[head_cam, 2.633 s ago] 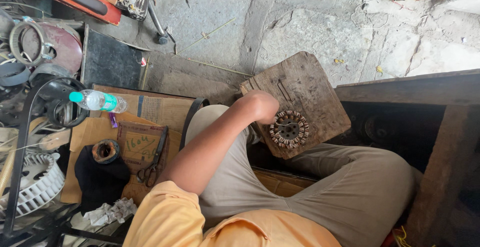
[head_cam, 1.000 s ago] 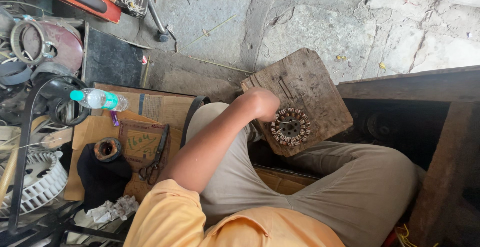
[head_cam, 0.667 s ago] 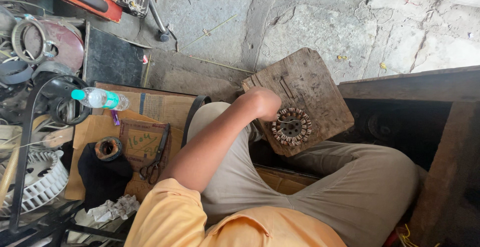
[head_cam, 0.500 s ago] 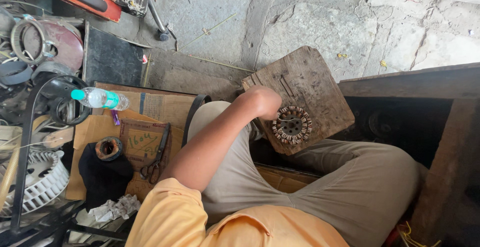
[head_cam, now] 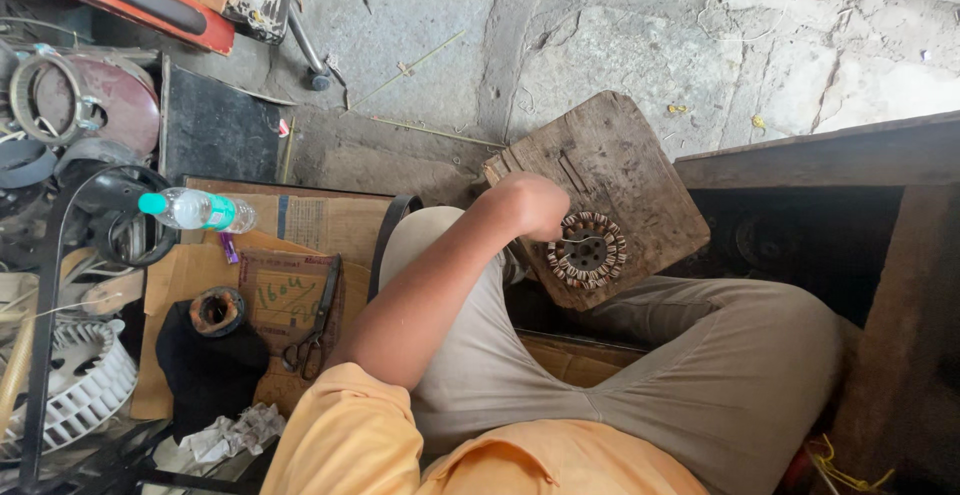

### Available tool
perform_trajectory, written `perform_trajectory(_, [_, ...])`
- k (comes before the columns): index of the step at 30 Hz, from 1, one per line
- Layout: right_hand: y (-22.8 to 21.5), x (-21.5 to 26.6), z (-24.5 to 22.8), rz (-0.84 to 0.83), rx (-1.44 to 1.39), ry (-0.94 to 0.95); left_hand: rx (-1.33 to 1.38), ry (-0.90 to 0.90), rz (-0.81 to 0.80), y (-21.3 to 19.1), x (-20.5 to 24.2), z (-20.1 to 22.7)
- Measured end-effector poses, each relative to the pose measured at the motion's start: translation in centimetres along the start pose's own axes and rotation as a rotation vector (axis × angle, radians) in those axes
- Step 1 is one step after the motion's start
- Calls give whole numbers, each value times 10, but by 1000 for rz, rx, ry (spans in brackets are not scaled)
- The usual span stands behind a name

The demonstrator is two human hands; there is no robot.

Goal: The person winds copper wire around the slots of a motor stator core, using a wooden jig to hold the stator in place. They use scissors to cut the wire and then twist the ends to secure the winding.

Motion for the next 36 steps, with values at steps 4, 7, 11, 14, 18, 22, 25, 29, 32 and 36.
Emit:
perform_trajectory(4, [28,-16,-37,-6,2,-3,2,-8,-3,-1,0,0])
perform_trajectory(7, [26,-20,-40,-5,7,-11,5,-1,11,-5,-2,-4])
perform_trajectory(11, [31,-45,-55,-44,62,-120,10,26,-2,-1,-8,-6])
perform_trajectory(14, [54,-97,-88,124,-82,-221,35,34,-13,-5,-9,-9])
perform_trajectory(18, [105,-143,-114,370,-426,-156,26,17,63,-19,-6,-13])
perform_trajectory(22, [162,-124,-111,445,-926,167,21,62,129,-28,3,-8])
perform_trajectory(25, [197,-64,-108,524,-1367,466,65,47,59,-29,0,-7])
perform_trajectory(29, [215,-3,-119,606,-1626,378,-12,17,96,-29,1,-17])
perform_trajectory(32, [228,25,-113,518,-1451,459,80,184,201,-31,-8,1])
perform_trajectory(36, [210,5,-111,625,-1494,391,335,406,209,-44,1,19])
Point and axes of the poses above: each hand's wrist, its own x-axis away from the middle knuckle, its own y-axis out of the palm, z = x × y, the point moved 8 cm from there along -x, towards the middle knuckle, and after that the axes turned 9 degrees about x, right-handed, at the moved point
